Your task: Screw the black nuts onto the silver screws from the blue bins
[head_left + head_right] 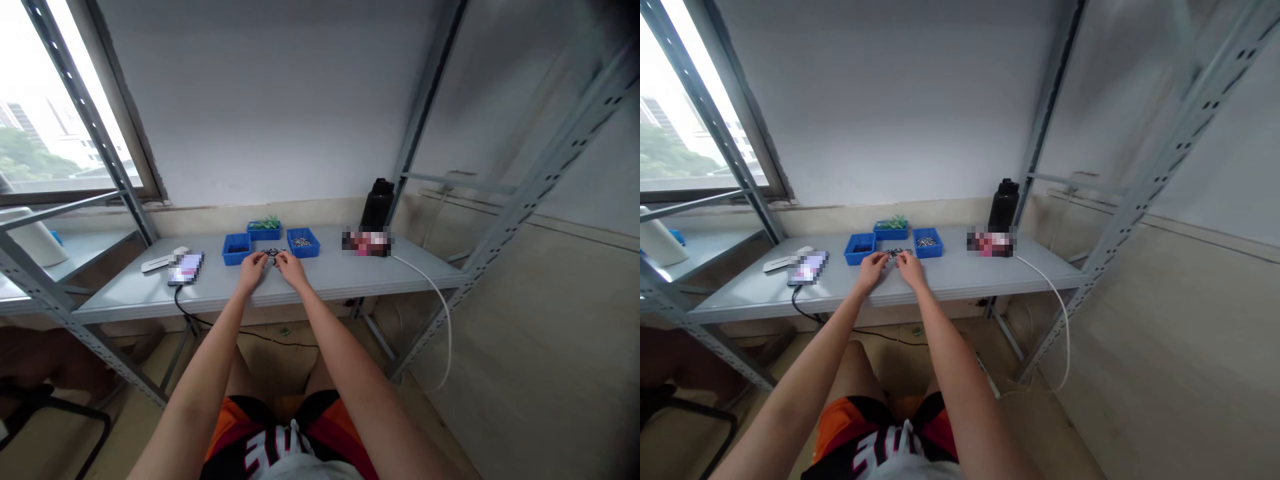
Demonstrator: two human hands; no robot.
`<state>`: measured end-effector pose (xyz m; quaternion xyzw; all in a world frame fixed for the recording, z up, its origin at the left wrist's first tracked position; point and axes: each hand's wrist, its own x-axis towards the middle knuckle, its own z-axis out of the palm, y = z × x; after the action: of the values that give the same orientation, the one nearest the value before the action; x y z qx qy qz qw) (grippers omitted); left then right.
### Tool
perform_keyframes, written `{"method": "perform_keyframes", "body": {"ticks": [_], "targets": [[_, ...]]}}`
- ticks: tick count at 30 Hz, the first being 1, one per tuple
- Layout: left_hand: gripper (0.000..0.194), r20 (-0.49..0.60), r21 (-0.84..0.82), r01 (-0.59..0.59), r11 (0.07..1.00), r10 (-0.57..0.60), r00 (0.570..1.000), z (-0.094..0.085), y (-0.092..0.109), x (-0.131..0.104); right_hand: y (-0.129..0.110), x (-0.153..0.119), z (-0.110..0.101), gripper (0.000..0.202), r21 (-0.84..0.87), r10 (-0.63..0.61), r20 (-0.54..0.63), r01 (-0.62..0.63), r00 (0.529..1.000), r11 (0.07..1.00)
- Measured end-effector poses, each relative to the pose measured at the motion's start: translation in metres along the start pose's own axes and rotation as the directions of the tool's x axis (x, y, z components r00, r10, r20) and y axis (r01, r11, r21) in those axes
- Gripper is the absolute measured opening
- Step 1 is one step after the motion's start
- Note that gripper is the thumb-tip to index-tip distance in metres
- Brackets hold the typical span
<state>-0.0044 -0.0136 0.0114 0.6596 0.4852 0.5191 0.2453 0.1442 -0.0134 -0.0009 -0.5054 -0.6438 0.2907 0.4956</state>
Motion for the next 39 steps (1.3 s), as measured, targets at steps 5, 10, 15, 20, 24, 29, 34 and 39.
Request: {"method": "perform_keyframes", "body": {"ticks": [5,10,15,20,24,29,34,39], "targets": [[0.025,-0.007,0.014,0.009,1.0,-0.009,1.0,0.0,-0.002,0.001,0.0,0.0,0.0,0.017,0.01,0.009,-0.012,-0.009,1.0,1.0],[0.024,-0.012,0.018,0.007,1.0,-0.007,1.0,0.0,-0.001,0.0,0.002,0.001,0.001,0.017,0.018,0.015,0.0,-0.015,1.0,1.0],[0.023,-0.006,0.007,0.002,1.0,-0.002,1.0,0.0,-0.002,0.0,0.002,0.001,0.001,0.018,0.013,0.02,0.002,-0.02,1.0,1.0],[0.019,-0.006,0.024,0.006,1.0,-0.006,1.0,0.0,-0.002,-0.001,0.002,0.001,0.001,0.017,0.007,0.014,-0.005,-0.014,1.0,1.0],[0.018,0.0,0.021,0.008,1.0,-0.008,1.0,0.0,0.001,-0.001,0.001,0.0,0.0,0.016,0.014,0.009,0.001,-0.009,1.0,1.0],[0.018,-0.005,0.022,0.016,1.0,-0.016,1.0,-0.001,0.004,-0.002,0.0,-0.001,0.0,0.016,-0.008,0.006,-0.003,-0.006,1.0,1.0],[0.021,-0.005,0.018,0.016,1.0,-0.016,1.0,-0.002,0.005,-0.004,0.001,-0.002,0.001,0.017,-0.034,-0.019,0.01,0.019,1.0,0.999],[0.02,0.002,-0.001,0.032,0.999,-0.032,0.999,-0.003,0.009,-0.007,0.003,-0.005,0.003,0.016,-0.051,-0.056,0.043,0.058,0.997,0.997]]}}
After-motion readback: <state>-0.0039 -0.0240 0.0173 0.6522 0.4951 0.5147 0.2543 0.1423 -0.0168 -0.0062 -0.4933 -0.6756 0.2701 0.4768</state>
